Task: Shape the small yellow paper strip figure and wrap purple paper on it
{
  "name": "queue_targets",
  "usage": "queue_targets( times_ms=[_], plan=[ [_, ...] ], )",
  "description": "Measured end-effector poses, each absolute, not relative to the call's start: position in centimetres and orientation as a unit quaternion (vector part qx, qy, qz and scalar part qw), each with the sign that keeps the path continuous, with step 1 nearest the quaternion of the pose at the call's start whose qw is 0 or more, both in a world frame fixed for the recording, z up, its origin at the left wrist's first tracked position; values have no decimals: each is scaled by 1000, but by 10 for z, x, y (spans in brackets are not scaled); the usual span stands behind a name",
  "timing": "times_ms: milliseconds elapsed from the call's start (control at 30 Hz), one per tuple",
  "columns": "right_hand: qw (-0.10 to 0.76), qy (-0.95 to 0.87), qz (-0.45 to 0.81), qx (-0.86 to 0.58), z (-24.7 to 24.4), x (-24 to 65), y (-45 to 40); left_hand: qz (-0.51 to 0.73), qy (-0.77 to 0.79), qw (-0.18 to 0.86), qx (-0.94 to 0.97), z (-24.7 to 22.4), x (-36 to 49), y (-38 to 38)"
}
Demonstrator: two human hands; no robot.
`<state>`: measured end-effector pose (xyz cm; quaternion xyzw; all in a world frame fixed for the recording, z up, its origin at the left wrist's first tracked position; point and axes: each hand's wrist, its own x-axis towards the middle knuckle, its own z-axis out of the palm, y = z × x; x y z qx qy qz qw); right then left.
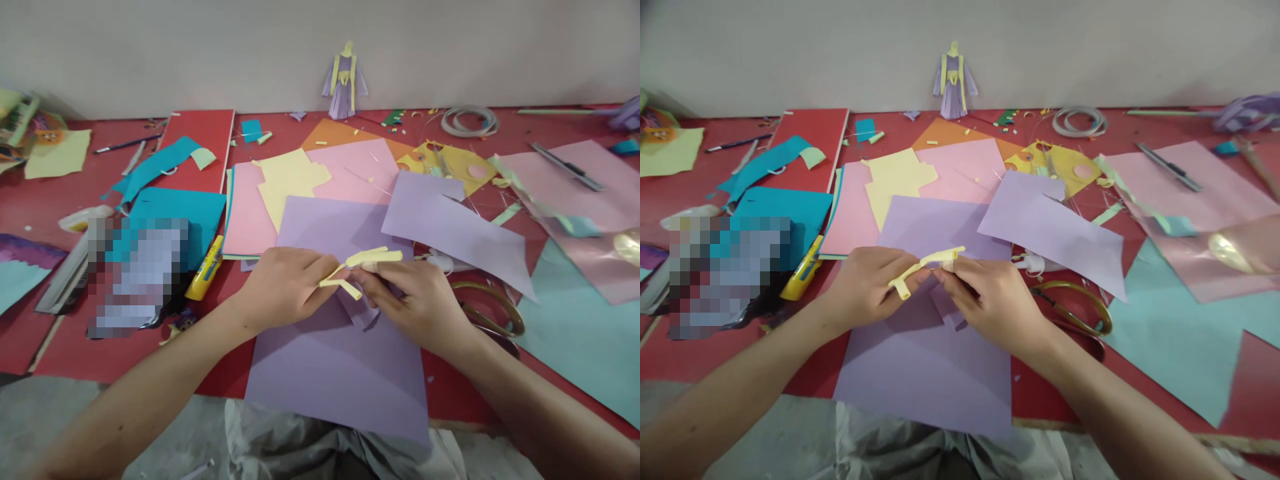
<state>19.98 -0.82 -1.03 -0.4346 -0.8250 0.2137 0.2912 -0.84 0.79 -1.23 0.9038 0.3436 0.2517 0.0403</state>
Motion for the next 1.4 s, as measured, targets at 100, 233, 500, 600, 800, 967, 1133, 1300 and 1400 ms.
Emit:
queue_targets(
  times_ms=[100, 233, 500, 600, 800, 967, 1133, 1300, 1400],
  plan=[
    [306, -819, 219, -433, -12, 199, -7, 247, 359, 83, 896, -12, -9, 9],
    [304, -811, 239, -439, -10, 199, -8, 237, 403, 244, 850, -11, -7, 8],
    [313, -812, 228, -436, -12, 200, -7, 229, 377, 75, 894, -15, -8, 7],
    [331, -812, 213, -430, -13, 198, -6, 220, 371, 50, 901, -15, -8, 8],
    [324, -807, 264, -416, -11, 200, -7, 242, 368, 32, 897, -14, -7, 8],
    [311, -810, 249, -429, -14, 202, -8, 250, 360, 10, 899, -15, -7, 7],
    [325, -813, 225, -427, -15, 200, -8, 249, 366, 19, 896, -15, -7, 6],
    [341, -819, 213, -409, -12, 200, -9, 253, 355, 27, 900, -15, -7, 5],
    [338, -813, 222, -419, -12, 200, -9, 258, 373, 63, 889, -12, -6, 4]
  ],
)
